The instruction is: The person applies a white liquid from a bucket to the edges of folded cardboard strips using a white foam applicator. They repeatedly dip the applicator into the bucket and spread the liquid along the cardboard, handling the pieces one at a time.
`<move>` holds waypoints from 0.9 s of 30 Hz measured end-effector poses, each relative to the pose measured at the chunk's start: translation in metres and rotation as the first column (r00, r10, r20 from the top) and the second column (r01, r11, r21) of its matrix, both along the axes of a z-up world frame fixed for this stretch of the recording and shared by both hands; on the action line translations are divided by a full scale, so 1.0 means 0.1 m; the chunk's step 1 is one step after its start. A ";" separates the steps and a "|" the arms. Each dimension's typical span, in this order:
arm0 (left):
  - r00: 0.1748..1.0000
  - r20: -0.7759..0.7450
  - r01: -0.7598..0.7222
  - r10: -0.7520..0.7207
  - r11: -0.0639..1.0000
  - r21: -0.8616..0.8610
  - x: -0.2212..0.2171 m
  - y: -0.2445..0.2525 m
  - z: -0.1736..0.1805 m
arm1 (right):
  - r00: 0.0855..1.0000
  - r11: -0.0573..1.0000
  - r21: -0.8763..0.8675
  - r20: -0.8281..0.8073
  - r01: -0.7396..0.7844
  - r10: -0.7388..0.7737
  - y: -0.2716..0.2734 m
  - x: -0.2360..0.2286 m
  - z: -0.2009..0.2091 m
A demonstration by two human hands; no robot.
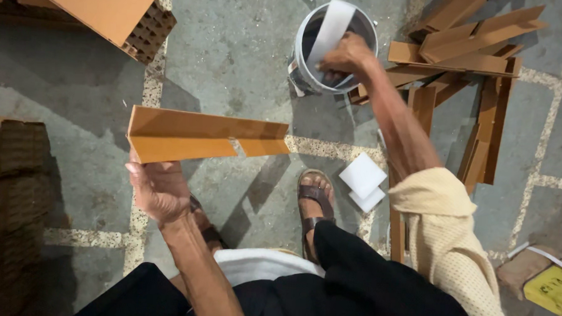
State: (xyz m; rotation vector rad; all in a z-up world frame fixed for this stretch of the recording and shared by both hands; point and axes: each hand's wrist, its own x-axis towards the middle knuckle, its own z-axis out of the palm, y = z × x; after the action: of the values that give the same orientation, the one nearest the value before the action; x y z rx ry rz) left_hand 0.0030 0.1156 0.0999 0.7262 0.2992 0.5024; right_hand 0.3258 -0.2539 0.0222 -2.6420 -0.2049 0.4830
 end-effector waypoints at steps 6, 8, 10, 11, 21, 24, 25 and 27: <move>1.000 -0.022 0.006 -0.007 1.000 -0.025 0.01 -0.02 0.10 | 0.911 0.834 0.379 -0.257 0.401 -0.321 -0.14 -0.44 1.28; 0.998 0.047 0.030 -0.030 0.999 0.013 0.01 -0.05 0.11 | 0.833 0.721 0.423 -0.352 0.548 -0.427 -0.04 -0.64 1.53; 0.993 0.103 0.052 -0.055 0.998 0.029 0.02 -0.07 0.15 | 0.777 0.627 0.460 -0.402 0.629 -0.484 0.03 -0.76 1.67; 0.990 0.119 0.068 -0.070 0.997 0.023 0.03 -0.06 0.17 | 0.765 0.597 0.477 -0.406 0.645 -0.500 0.06 -0.82 1.66; 0.997 0.063 -0.041 0.036 0.996 0.079 0.06 -0.16 0.21 | 0.810 0.420 0.693 -0.506 0.586 -0.296 -0.16 -1.44 1.30; 0.994 0.097 -0.065 0.057 0.994 0.082 0.09 -0.18 0.23 | 0.867 0.381 0.787 -0.377 0.486 -0.327 0.14 -1.98 1.17; 0.993 0.097 -0.072 0.064 0.994 0.082 0.08 -0.18 0.22 | 0.808 0.331 0.747 -0.461 0.577 -0.367 0.30 -2.12 1.10; 0.993 0.090 -0.085 0.077 0.993 0.080 0.07 -0.19 0.21 | 0.789 0.308 0.739 -0.478 0.599 -0.387 0.56 -2.36 0.99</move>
State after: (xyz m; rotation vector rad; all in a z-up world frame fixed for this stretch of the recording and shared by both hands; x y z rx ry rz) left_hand 0.0096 0.0963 0.1213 0.7737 0.2280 0.6251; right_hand 0.0897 -0.1983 0.1217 -1.4588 0.3762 0.3007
